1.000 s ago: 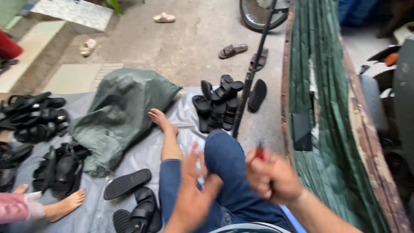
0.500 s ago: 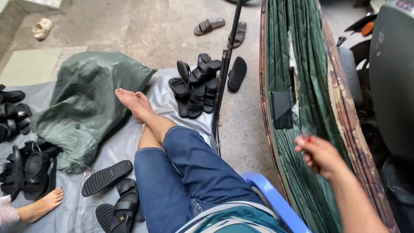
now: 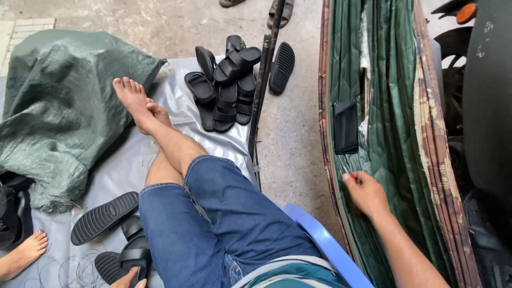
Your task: A person uses a needle and thread to hand-stitch the sole of a black sandal while sitting in a workshop.
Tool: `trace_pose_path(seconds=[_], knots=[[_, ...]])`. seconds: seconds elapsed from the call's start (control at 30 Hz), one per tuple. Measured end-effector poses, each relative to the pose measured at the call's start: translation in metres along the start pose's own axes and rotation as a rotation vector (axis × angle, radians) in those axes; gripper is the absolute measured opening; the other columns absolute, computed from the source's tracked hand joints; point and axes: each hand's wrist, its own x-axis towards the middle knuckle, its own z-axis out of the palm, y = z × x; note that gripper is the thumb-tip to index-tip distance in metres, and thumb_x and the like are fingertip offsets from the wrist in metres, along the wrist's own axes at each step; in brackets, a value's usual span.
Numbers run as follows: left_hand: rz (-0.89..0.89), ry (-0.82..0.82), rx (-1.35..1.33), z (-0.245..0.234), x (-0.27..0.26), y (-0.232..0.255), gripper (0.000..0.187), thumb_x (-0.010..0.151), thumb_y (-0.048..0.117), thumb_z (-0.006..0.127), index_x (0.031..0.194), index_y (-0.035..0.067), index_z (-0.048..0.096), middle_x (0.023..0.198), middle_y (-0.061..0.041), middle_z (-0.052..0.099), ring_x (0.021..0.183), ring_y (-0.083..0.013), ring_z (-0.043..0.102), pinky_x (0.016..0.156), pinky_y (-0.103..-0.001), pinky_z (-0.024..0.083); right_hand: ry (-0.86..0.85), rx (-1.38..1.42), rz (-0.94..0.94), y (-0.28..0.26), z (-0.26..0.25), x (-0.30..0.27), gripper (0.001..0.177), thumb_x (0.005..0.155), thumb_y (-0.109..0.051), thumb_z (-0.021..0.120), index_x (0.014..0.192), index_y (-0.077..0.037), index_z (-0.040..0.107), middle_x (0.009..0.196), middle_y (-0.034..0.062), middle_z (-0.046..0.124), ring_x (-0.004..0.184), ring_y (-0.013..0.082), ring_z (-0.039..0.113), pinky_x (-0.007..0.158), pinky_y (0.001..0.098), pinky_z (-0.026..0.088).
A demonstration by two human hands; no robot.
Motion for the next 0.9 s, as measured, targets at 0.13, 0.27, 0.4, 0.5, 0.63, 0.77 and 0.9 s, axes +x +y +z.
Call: trace_pose_path(seconds=[0.13, 0.27, 0.4, 0.5, 0.63, 0.77, 0.9], knots=[[0.018, 0.075, -0.245, -0.065, -0.033, 0.081, 0.056, 0.064, 0.044, 0.066, 0.119, 0.037, 0.060, 0.109, 0.003, 0.070, 0.100, -0.0127, 0.067, 0.091, -0.020, 0.049, 0.037, 0.026, -0.080, -0.014, -0.005, -0.008, 0.045, 0.075, -0.045, 0.059, 0.110, -0.017, 0.064, 0.106, 0.0094, 0.057, 0.091, 0.0229, 0.062, 0.090, 0.0310, 0.042], [0.041, 0.361, -0.563, -0.266, -0.159, 0.282, 0.029, 0.081, 0.023, 0.056, 0.104, 0.013, 0.071, 0.101, -0.012, 0.069, 0.095, -0.0200, 0.064, 0.089, -0.026, 0.047, 0.077, 0.115, -0.115, -0.011, -0.007, 0.006, 0.036, 0.080, -0.037, 0.056, 0.104, -0.012, 0.067, 0.100, 0.0070, 0.060, 0.083, 0.0167, 0.061, 0.087, 0.0272, 0.042], [-0.075, 0.383, -0.686, -0.298, -0.177, 0.326, 0.025, 0.081, 0.018, 0.058, 0.101, 0.013, 0.072, 0.097, -0.008, 0.069, 0.085, -0.0152, 0.063, 0.080, -0.024, 0.046, 0.295, 0.169, -0.178, -0.009, -0.003, 0.026, 0.032, 0.082, -0.032, 0.058, 0.104, -0.010, 0.063, 0.100, 0.0119, 0.055, 0.080, 0.0225, 0.058, 0.084, 0.0344, 0.043], [-0.093, 0.412, -0.692, -0.289, -0.172, 0.324, 0.024, 0.081, 0.020, 0.058, 0.100, 0.014, 0.071, 0.096, -0.006, 0.068, 0.081, -0.0143, 0.062, 0.078, -0.024, 0.046, 0.376, 0.152, -0.199, -0.036, -0.010, 0.036, 0.052, 0.077, -0.037, 0.063, 0.118, -0.008, 0.051, 0.110, 0.0145, 0.047, 0.093, 0.0266, 0.050, 0.087, 0.0391, 0.039], [0.000, 0.496, -0.613, -0.241, -0.152, 0.295, 0.029, 0.079, 0.028, 0.055, 0.102, 0.018, 0.070, 0.092, -0.006, 0.068, 0.084, -0.0167, 0.061, 0.085, -0.027, 0.043, 0.267, 0.117, -0.100, -0.066, -0.012, 0.050, 0.087, 0.070, -0.048, 0.063, 0.139, -0.010, 0.027, 0.130, 0.0142, 0.037, 0.123, 0.0332, 0.031, 0.096, 0.0486, 0.029], [-0.066, 0.481, -0.690, -0.254, -0.159, 0.309, 0.027, 0.079, 0.021, 0.057, 0.101, 0.011, 0.070, 0.089, -0.008, 0.067, 0.084, -0.0153, 0.061, 0.087, -0.026, 0.043, 0.275, 0.127, -0.062, -0.084, -0.011, 0.061, 0.084, 0.071, -0.048, 0.062, 0.138, -0.010, 0.027, 0.130, 0.0138, 0.034, 0.123, 0.0336, 0.029, 0.095, 0.0496, 0.031], [-0.092, 0.412, -0.648, -0.233, -0.144, 0.291, 0.033, 0.077, 0.028, 0.058, 0.106, 0.014, 0.069, 0.090, -0.006, 0.069, 0.087, -0.0167, 0.061, 0.088, -0.027, 0.043, 0.302, 0.100, -0.043, -0.085, -0.007, 0.078, 0.083, 0.066, -0.047, 0.068, 0.132, -0.010, 0.035, 0.127, 0.0151, 0.035, 0.120, 0.0340, 0.031, 0.096, 0.0486, 0.030]])
